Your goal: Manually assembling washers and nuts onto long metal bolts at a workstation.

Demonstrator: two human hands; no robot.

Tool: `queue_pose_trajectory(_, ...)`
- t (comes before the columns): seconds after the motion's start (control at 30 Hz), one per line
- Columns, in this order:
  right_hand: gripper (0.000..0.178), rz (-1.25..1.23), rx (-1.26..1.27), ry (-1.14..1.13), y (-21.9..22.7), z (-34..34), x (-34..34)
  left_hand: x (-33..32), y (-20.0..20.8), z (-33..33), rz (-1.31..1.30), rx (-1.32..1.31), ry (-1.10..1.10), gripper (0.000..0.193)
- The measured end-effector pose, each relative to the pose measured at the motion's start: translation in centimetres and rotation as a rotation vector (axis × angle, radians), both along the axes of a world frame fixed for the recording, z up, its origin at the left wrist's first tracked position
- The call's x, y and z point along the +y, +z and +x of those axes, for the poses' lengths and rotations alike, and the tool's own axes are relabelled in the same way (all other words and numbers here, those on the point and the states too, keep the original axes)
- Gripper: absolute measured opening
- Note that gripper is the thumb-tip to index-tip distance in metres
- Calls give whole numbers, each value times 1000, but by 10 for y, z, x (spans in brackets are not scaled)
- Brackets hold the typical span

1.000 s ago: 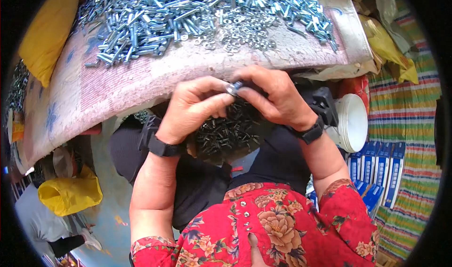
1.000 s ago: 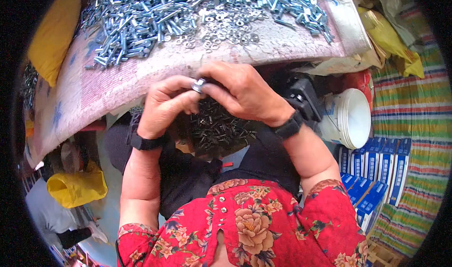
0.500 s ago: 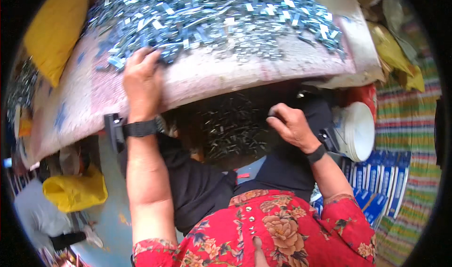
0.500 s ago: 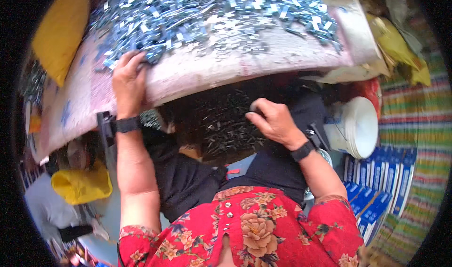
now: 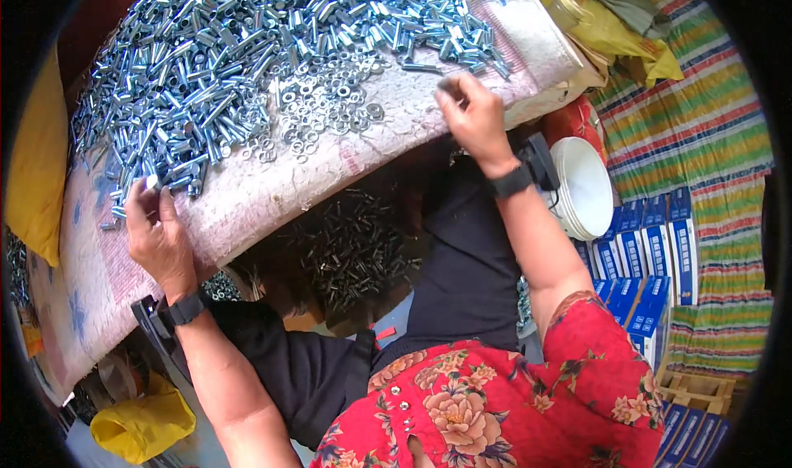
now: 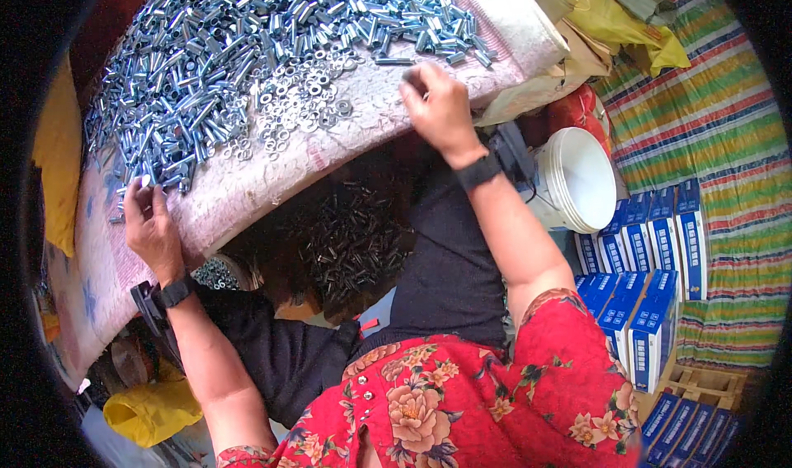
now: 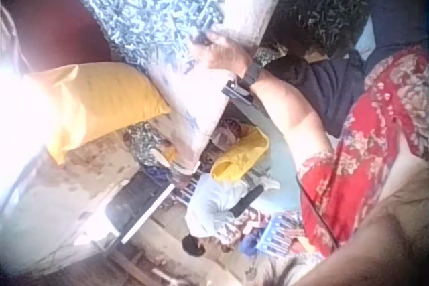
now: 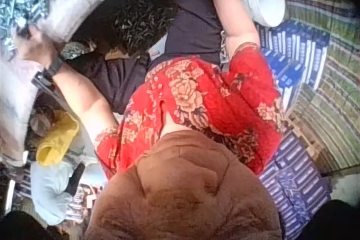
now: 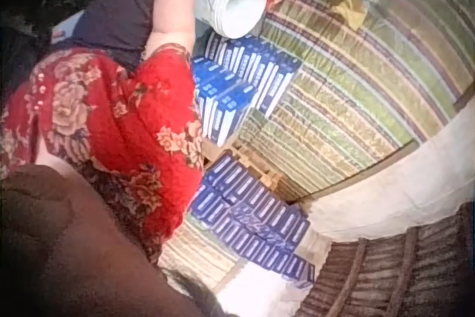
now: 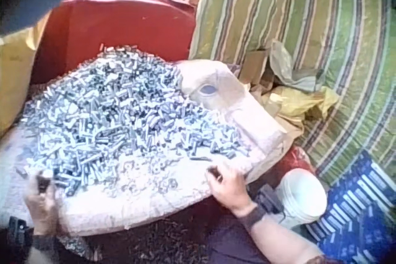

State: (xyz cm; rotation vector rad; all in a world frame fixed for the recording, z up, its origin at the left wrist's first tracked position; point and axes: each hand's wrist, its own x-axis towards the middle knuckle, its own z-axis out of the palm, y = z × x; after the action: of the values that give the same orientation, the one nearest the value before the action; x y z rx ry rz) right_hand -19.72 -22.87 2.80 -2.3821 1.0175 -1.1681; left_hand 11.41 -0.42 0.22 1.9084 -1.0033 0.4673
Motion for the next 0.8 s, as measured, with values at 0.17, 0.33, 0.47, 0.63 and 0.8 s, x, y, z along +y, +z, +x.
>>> queue_pose_trajectory(0.17,16,-20,143,-34,2,29,-57,-4,12,-49,-303,656,-364,28)
queue_pose_trajectory(0.33,33,-88,506,-258,-9,58,-84,-8,13,-91,-288,951,-573,15)
queue_pose_trajectory(0.47,25,-99,440,-130,-18,54,-92,-10,16,-92,-268,973,-613,14)
queue_pose_trajectory(0.63,22,101,218,187,-6,39,-82,-9,14,-90,-264,1009,-586,14)
queue_pose_trajectory(0.8,15,54,99,97,-4,54,-82,-9,12,-91,-271,994,-597,12)
